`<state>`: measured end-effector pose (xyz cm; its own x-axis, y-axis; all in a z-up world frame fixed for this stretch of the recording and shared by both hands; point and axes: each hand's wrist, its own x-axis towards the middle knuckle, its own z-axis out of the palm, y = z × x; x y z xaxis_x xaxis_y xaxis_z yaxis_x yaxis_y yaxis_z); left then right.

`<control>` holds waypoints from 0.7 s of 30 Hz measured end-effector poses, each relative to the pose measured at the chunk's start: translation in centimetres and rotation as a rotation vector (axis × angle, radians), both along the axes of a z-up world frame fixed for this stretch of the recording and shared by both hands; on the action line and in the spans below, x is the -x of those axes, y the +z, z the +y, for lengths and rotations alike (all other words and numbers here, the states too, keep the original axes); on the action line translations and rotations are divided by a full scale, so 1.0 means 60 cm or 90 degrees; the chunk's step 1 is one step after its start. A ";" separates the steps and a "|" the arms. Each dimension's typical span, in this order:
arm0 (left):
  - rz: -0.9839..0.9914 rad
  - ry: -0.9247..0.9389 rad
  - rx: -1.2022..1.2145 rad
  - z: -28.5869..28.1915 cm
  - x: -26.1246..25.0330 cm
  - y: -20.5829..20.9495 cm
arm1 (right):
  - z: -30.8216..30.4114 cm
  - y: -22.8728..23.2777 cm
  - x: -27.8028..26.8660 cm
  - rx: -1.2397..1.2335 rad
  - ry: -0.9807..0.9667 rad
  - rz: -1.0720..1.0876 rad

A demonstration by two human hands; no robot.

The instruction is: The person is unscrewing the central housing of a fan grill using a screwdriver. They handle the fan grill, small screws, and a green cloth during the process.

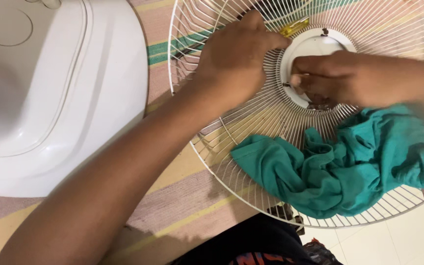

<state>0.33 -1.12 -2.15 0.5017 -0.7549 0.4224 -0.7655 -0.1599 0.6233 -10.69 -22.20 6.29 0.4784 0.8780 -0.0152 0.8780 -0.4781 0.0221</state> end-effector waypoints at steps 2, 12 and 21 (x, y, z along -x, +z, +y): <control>-0.040 0.007 0.007 0.000 0.000 0.000 | 0.039 0.023 0.030 0.132 -0.632 0.364; -0.013 0.001 0.074 0.014 0.006 -0.018 | 0.065 0.006 0.064 -0.081 -0.606 0.099; -0.065 -0.025 0.134 0.020 0.007 -0.010 | 0.051 0.012 0.063 -0.196 -0.611 0.082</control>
